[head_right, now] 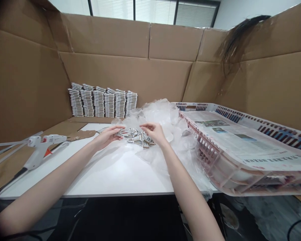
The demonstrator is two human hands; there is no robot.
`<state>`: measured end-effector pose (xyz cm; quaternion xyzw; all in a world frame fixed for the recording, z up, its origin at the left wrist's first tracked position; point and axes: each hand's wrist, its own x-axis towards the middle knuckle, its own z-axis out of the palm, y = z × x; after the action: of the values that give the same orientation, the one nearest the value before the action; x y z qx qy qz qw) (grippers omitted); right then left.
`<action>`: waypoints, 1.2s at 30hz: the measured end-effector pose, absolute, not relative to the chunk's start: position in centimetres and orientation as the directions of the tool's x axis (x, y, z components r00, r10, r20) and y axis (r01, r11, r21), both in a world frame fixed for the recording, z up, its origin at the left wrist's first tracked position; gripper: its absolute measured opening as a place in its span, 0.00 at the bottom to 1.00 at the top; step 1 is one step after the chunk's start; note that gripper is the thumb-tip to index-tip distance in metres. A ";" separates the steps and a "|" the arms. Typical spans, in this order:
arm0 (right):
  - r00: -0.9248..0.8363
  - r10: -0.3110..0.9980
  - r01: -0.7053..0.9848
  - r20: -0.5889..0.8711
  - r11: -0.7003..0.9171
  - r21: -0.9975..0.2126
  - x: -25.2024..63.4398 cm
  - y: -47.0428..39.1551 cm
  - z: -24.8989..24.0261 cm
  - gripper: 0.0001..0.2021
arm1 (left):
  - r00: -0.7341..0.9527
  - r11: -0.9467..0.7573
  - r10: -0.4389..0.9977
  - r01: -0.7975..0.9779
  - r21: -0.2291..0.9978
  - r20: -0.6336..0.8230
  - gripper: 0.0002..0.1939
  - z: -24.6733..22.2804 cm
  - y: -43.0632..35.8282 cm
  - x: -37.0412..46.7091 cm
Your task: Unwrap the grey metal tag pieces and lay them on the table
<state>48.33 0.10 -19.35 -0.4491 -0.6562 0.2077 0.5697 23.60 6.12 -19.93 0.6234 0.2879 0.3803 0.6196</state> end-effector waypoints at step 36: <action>0.235 0.686 0.574 0.688 0.473 -0.668 43.6 0.1 -21.5 0.13 | 0.673 -0.092 0.716 -0.174 0.980 0.187 0.17 -20.3 4.9 25.4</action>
<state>43.62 0.12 -21.53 -0.5111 -0.6165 0.0471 0.5971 25.43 4.87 -20.30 0.6524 0.2076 0.3471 0.6409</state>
